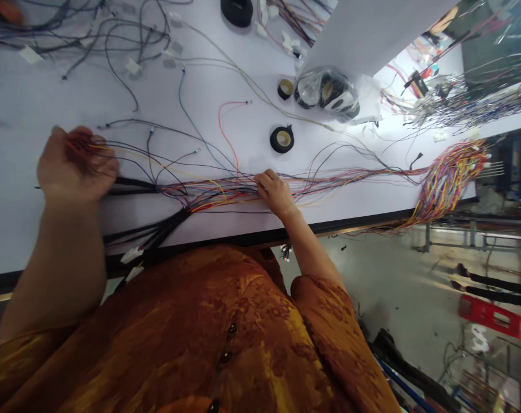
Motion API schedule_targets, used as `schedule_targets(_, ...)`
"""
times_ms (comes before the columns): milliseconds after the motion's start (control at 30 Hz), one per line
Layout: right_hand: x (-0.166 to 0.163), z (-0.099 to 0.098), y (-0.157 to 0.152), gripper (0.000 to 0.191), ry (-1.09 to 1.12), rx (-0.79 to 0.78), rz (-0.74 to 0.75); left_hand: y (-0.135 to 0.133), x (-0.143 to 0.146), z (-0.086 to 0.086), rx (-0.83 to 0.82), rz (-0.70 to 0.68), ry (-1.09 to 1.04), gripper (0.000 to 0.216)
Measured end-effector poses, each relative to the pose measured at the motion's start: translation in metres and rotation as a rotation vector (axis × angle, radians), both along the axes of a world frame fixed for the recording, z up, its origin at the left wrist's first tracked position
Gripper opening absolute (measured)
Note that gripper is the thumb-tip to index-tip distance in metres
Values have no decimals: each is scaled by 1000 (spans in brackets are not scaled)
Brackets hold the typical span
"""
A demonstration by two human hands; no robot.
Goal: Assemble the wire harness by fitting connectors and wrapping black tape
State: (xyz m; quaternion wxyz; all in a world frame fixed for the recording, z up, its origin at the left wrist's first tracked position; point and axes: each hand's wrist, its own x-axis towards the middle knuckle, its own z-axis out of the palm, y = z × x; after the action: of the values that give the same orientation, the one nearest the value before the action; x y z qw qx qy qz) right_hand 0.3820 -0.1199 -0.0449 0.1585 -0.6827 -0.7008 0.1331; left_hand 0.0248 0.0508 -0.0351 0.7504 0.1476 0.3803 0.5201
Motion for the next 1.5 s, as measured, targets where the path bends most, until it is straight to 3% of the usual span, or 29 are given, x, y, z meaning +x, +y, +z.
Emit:
schedule_targets(267, 0, 9, 5, 17, 171, 44, 66, 1, 0, 1, -16, -18, -7, 54)
schedule_targets(400, 4, 5, 11, 17, 228, 86, -52, -1, 0, 2, -7, -6, 7, 53)
schedule_targets(533, 19, 3, 10, 9, 325, 23, -212, 1, 0, 1, -5, -19, 12, 54)
schedule_targets(667, 33, 7, 2, 13, 554, -63, -362, 2, -1, -1, 8, -25, 16, 52)
schedule_targets(800, 40, 14, -4, 21, 737, -147, -331, 1, 0, 1, 3, -20, 26, 53)
schedule_targets(1067, 42, 18, -2, 6, 461, -143, -150, 3, 4, 1, -9, 10, 78, 59)
schedule_targets(1200, 37, 18, 1, 19, 211, -87, -35, 4, 4, 0, -17, 20, 66, 57)
schedule_targets(1367, 25, 24, 1, 15, 84, -173, -25, 4, 4, -1, -1, 4, 55, 55)
schedule_targets(1500, 3, 33, 5, 15, -196, -157, -31, 4, 4, -3, -7, 34, 42, 60)
